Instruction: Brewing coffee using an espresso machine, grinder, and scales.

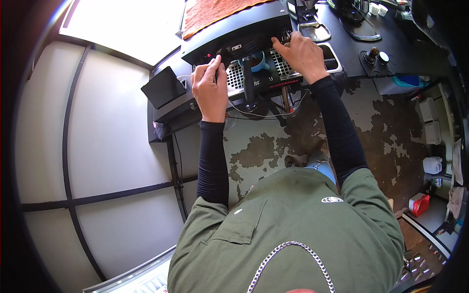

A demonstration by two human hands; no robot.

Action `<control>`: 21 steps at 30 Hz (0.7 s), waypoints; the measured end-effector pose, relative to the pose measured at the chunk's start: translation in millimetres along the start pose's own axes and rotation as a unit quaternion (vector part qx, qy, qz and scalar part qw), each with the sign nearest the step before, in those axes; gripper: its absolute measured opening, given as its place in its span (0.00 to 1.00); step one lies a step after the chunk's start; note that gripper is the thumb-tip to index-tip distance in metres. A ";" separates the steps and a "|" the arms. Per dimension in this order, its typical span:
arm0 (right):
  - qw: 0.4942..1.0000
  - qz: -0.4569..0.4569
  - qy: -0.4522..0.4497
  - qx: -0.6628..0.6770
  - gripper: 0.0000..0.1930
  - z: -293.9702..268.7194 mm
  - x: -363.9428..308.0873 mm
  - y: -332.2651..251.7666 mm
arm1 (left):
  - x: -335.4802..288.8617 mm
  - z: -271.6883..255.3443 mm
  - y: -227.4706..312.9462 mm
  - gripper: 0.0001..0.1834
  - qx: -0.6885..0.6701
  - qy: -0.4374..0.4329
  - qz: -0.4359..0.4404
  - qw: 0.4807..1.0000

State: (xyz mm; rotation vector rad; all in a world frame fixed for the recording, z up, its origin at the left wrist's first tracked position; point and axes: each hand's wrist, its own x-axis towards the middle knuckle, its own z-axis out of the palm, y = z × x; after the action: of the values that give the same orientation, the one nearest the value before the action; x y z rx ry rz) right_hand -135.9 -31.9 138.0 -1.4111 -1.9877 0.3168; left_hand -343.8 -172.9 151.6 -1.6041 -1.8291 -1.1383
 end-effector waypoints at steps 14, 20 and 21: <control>1.000 0.010 -0.006 0.009 0.32 0.5 0.2 0.8 | -0.7 1.8 -1.5 0.13 -0.031 -0.001 -0.024 0.999; 1.000 0.012 -0.009 0.015 0.32 0.1 0.1 1.2 | -1.0 2.2 -1.2 0.13 -0.024 0.005 -0.008 1.000; 1.000 0.012 -0.009 0.015 0.32 -0.3 0.1 1.0 | -0.6 1.9 0.7 0.12 -0.032 0.003 -0.017 0.999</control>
State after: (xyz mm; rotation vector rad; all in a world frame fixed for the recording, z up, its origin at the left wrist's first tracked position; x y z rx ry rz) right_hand -134.9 -31.4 137.7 -1.4193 -1.9736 0.3697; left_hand -342.7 -171.8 150.3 -1.6080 -1.8400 -1.2284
